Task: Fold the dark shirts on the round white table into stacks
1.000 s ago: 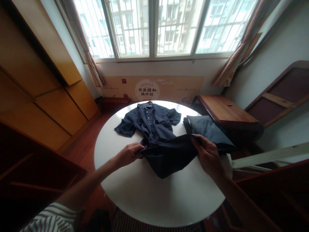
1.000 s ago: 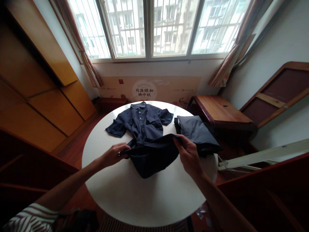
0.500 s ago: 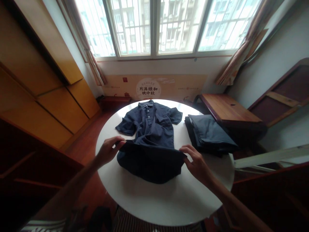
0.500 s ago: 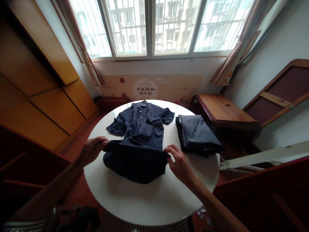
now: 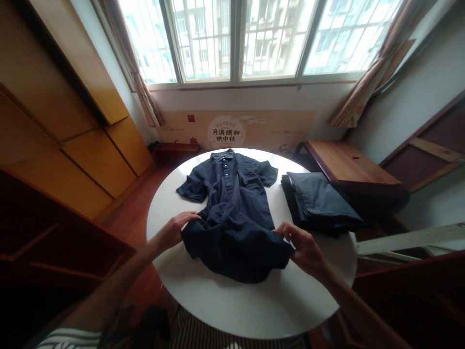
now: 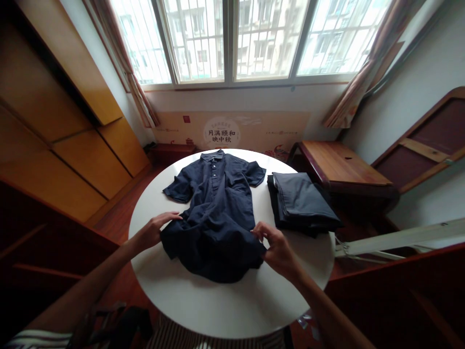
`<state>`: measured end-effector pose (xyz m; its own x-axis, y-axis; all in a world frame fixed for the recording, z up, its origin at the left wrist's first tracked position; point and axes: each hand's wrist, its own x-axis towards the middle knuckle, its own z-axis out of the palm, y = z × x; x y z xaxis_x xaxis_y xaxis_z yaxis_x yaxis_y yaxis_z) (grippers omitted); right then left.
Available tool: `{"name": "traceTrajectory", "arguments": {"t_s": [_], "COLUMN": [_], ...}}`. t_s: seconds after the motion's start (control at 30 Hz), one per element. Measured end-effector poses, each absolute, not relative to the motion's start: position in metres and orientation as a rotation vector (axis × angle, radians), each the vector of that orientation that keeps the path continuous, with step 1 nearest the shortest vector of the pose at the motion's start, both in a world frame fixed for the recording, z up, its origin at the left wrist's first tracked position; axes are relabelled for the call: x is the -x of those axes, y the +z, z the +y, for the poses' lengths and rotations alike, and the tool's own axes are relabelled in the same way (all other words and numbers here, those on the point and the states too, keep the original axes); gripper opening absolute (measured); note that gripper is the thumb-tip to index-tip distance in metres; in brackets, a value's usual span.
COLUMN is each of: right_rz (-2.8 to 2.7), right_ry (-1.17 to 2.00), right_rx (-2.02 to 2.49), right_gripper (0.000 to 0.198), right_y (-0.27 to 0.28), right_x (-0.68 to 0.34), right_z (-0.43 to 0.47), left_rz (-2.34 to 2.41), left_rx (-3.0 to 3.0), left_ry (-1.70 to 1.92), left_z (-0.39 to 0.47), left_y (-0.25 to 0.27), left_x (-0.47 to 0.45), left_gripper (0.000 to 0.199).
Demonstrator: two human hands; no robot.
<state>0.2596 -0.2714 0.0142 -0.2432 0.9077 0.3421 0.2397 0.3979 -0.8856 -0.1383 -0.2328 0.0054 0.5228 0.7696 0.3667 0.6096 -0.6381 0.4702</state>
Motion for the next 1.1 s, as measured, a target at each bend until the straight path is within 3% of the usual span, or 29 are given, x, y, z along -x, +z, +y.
{"name": "traceTrajectory", "arguments": {"t_s": [0.07,0.2,0.33,0.57,0.73,0.8,0.9,1.0,1.1], "right_rz": [-1.857,-1.951,-2.008,-2.477,-2.484,-2.502,-2.506,-2.473,-2.545], "right_ry": [0.841,0.576,0.395,0.899,0.953,0.997,0.984,0.661,0.329], "right_rx": [1.058,1.127,1.197,1.178,1.281,1.208,1.054,1.052,1.162], "right_gripper": [0.014,0.036,0.045,0.053,0.043,0.043,0.034,0.031,0.030], "right_y": [0.013,0.042,0.084,0.050,0.057,0.076,0.090,0.074,0.045], "right_x": [-0.265,-0.290,-0.316,-0.335,-0.331,-0.313,-0.274,-0.237,-0.215], "right_z": [-0.270,-0.264,-0.263,-0.272,-0.271,-0.260,-0.231,-0.199,-0.181], "left_rz": [1.184,1.375,1.563,1.141,0.831,1.002,1.666,2.209,2.215], "left_rx": [-2.391,-2.382,-2.441,-2.203,-2.086,-2.155,-2.232,-1.996,-1.755], "left_ry": [0.835,1.025,1.080,0.182,0.108,0.304,0.640,0.537,0.427], "left_z": [-0.231,-0.237,-0.258,-0.303,-0.278,-0.242,-0.171,-0.109,-0.073], "left_y": [0.009,0.046,0.089,0.110,0.105,0.091,0.059,0.029,0.013], "left_x": [0.138,0.138,0.140,0.136,0.132,0.135,0.147,0.165,0.180], "left_gripper": [0.035,0.045,0.040,0.028,0.024,0.028,0.030,0.043,0.051]}}
